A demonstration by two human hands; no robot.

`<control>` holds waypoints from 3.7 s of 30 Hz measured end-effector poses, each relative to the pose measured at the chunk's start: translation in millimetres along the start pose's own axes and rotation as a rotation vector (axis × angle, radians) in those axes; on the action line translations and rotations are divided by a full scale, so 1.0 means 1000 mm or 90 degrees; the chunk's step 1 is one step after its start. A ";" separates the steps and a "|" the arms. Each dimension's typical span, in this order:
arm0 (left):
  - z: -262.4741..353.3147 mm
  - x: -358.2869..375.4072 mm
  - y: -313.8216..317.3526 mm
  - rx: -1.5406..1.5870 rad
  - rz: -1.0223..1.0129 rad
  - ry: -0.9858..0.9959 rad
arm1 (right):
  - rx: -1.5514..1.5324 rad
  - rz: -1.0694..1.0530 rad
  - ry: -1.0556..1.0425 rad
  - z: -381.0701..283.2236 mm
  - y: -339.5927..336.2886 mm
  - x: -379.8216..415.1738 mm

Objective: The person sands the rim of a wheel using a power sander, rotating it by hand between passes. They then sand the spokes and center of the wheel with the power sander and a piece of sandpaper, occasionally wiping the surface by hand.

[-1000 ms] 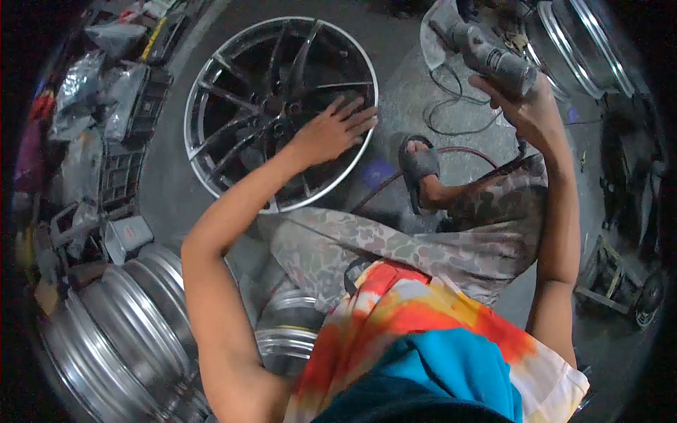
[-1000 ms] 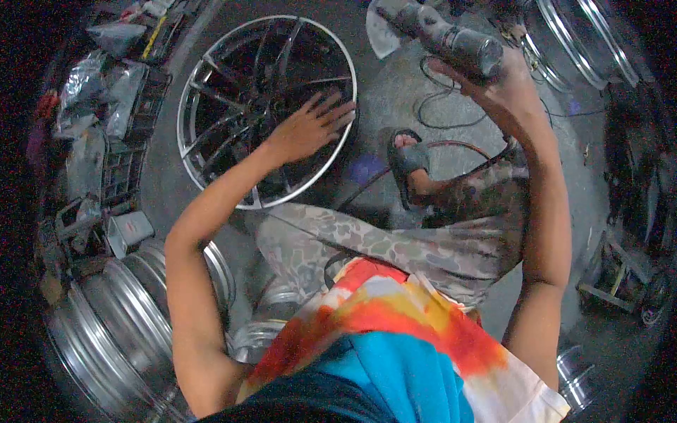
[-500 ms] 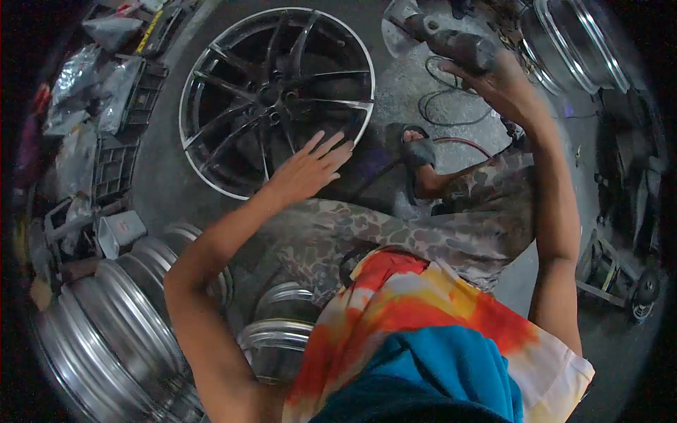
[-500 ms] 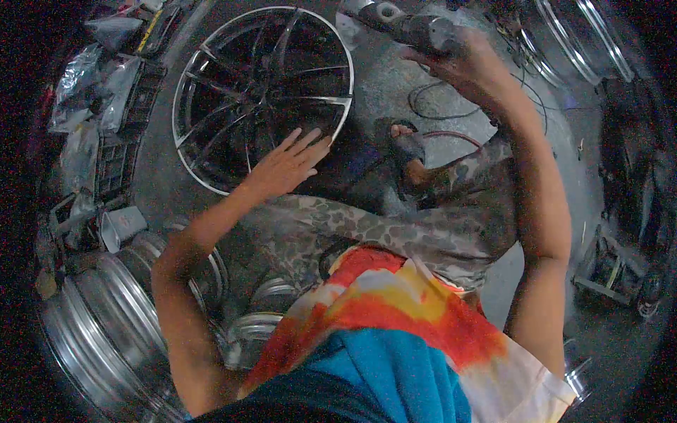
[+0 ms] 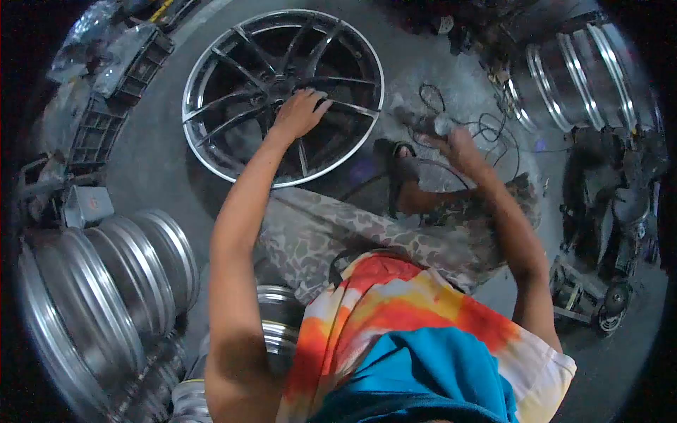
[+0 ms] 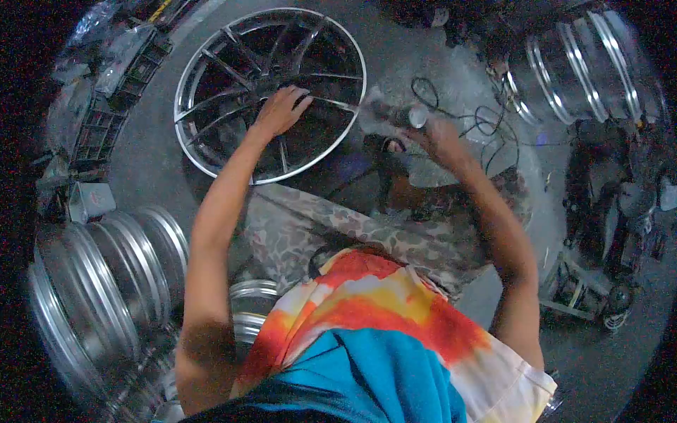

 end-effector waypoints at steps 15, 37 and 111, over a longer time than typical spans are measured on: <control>-0.036 0.013 0.007 0.099 0.139 -0.026 | -0.023 0.015 0.126 -0.067 0.136 0.045; -0.040 0.022 0.003 0.083 0.164 -0.089 | -0.074 -0.075 0.044 -0.043 0.160 0.023; -0.052 0.018 0.017 0.114 0.262 -0.061 | -0.009 0.003 -0.161 0.002 0.101 -0.034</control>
Point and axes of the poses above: each hand's wrist, its own x-axis away from the middle knuckle, its own y-axis out of the palm, z = x × y, the point moved 7 cm from there along -x, towards the middle knuckle, and after that the axes turned 5 degrees about -z, right-handed, at the moved point
